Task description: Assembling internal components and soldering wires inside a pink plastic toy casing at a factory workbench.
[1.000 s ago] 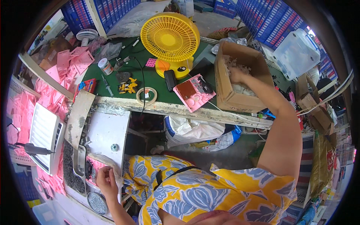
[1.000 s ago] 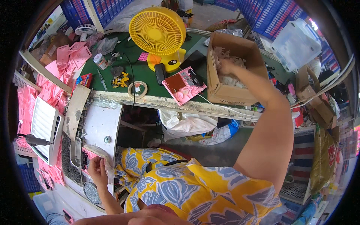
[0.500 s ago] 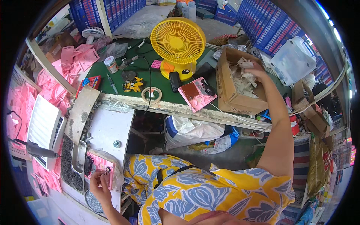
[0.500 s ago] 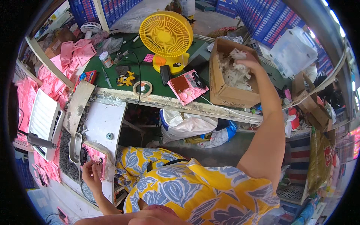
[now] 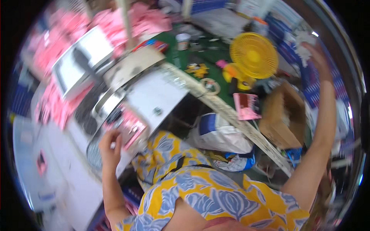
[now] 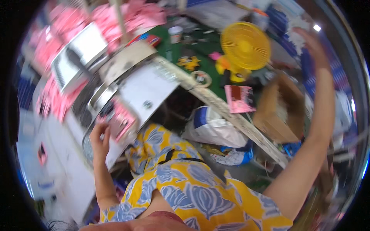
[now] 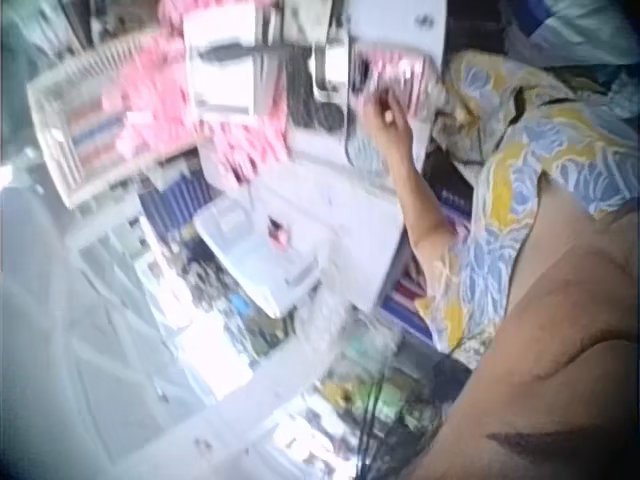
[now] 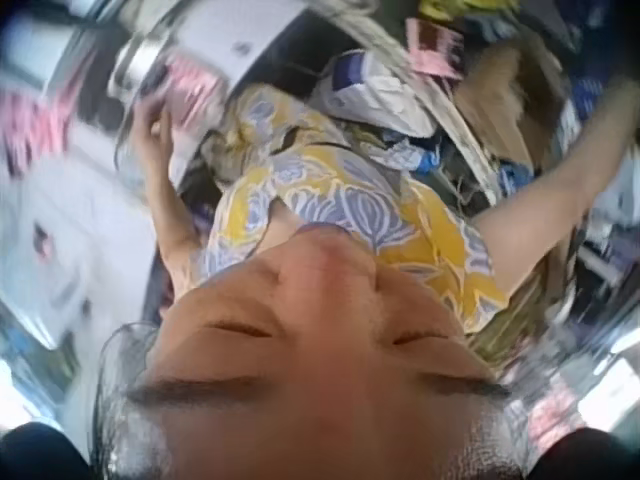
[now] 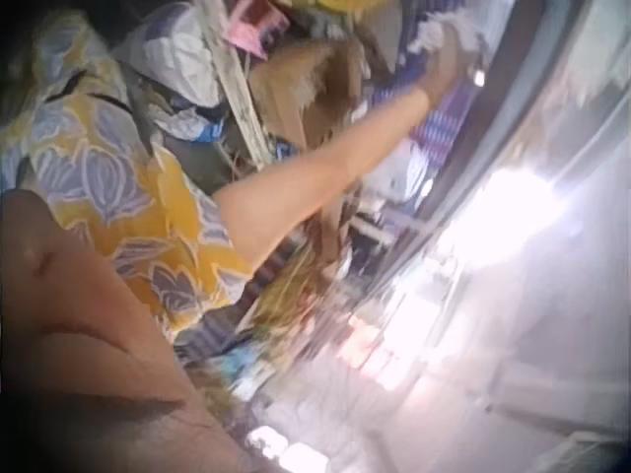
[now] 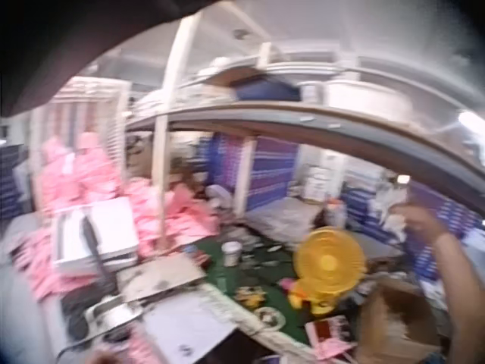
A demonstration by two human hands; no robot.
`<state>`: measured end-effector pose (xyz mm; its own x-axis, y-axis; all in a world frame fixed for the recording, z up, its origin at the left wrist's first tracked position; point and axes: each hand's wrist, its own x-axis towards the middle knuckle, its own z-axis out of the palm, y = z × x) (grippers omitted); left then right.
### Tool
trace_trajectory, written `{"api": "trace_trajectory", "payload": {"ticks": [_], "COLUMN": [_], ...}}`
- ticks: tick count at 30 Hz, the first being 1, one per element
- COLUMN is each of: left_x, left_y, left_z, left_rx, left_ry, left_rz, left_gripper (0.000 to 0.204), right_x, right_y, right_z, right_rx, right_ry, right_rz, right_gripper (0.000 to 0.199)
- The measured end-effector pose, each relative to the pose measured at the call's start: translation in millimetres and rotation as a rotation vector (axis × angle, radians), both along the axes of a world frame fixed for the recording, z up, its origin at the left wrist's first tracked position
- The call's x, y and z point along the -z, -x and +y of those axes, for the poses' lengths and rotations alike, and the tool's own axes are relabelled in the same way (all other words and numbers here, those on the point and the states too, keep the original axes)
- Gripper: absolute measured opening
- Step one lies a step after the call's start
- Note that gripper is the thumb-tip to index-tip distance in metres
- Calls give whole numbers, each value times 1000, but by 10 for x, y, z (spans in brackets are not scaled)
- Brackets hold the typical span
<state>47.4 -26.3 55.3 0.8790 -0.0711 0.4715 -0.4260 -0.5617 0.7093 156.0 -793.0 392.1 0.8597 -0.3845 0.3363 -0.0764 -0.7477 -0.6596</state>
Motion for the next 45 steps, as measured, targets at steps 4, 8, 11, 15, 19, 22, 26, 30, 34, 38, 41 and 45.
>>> {"api": "trace_trajectory", "payload": {"ticks": [4, 8, 11, 15, 19, 22, 26, 30, 34, 38, 41, 45], "left_x": [-109, -56, 10, 89, 115, 139, 149, 118, 142, 150, 194, 204], "left_y": [275, 684, 886, 1080, 1087, 954, 677, 302, 78, -142, -158, -145], "left_z": [69, 283, 327, 411, 443, 377, 210, -69, -230, -290, -309, -346], "left_rx": [-67, -168, -240, -342, -397, -390, -331, -246, -215, -166, -128, -54], "left_ry": [40, 10, 46, 57, 49, 80, 126, 235, 292, 397, 561, 679], "left_rz": [27, 55, 62, 116, 178, 187, 200, 261, 386, 467, 527, 573], "left_gripper": [13, 13, 13, 14, 14, 15, 16, 17, 17, 19, 18, 23], "right_x": [216, 1542, 2632, 3466, 3471, 3402, 3334, 3470, 3660, 3881, 3740, 3279], "right_y": [-926, -1676, -1754, -1436, -1375, -1403, -1449, -1152, -968, -1018, -1007, -625], "right_z": [1880, 3671, 4498, 5146, 5494, 5494, 5071, 4731, 4815, 4849, 4864, 5146], "right_rx": [-552, -1030, -1111, -1211, -1266, -1302, -1184, -1002, -1152, -1217, -1124, -983], "right_ry": [-120, -323, -85, 469, 704, 687, 369, 175, 416, 386, 263, -678], "right_rz": [-29, 60, 240, 280, 284, 206, 121, 462, 225, 168, 297, 538], "right_gripper": [64, 67, 75, 82, 89, 88, 54, 34, 32, 23, 21, 19]}}
